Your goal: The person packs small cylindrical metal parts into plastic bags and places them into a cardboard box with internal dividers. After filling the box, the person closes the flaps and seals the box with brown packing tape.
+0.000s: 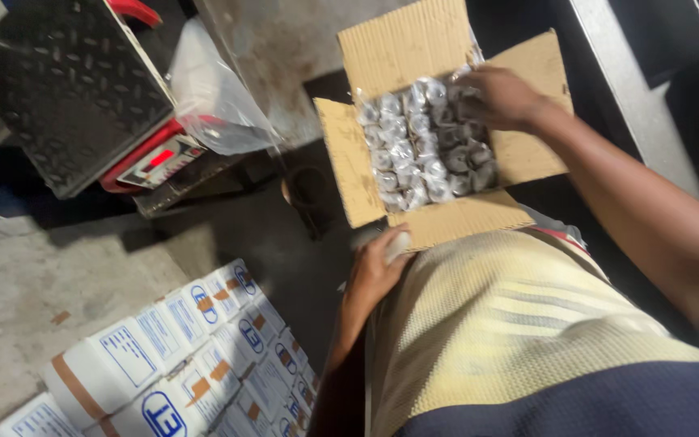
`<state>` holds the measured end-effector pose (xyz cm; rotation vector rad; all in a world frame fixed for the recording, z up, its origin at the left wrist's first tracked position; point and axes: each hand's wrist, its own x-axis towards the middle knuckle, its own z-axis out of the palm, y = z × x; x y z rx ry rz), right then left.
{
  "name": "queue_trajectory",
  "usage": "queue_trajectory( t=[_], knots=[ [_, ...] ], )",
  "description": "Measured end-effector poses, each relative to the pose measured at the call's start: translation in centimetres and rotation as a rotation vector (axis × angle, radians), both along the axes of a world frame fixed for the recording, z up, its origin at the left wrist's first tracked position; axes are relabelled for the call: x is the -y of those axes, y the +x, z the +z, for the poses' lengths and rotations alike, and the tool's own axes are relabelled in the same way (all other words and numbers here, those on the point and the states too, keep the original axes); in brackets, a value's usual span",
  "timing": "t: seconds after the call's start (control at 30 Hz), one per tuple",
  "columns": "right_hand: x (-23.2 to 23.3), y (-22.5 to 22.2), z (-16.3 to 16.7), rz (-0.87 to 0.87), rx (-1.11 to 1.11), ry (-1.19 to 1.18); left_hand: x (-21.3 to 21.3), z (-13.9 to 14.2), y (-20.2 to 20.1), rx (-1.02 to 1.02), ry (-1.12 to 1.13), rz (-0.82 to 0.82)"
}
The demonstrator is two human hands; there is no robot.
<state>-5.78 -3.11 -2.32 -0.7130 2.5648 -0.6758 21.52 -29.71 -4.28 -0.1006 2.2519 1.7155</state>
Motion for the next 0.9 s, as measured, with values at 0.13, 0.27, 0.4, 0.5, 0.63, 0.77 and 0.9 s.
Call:
queue_trajectory(
  t=[0.13,0.27,0.4,0.5,0.63,0.77,0.9],
  knots=[
    [4.0,2.3,-1.9,0.172,-0.163,0.427,-3.1,-0.7,2.3,-0.311,0.168,0.209],
    [0.9,10.1,-0.3,0.387,-0.082,0.488,-5.8,0.3,4.8,0.016,0.002,0.484],
    [-2.3,11.0,0.0,0.481,0.441,0.541,-6.6,2.1,6.5,0.234,-0.163,0.481],
    [-0.4,4.1,-1.0,0.484,0.605,0.247,-6.7,2.8,7.1,0.199,-0.262,0.368],
    [8.1,-0.9,-1.3,0.156,0.222,-0.063,-6.9,2.1,7.3,0.111,-0.273,0.32],
    [12.7,6.1,0.4,0.482,-0.045,0.455,-7.1,1.0,7.7,0.275,-0.278,0.273],
    [8.4,11.6,2.8,0.731,0.326,0.484,-7.2,1.6,8.3,0.2,-0.204,0.337]
  ],
)
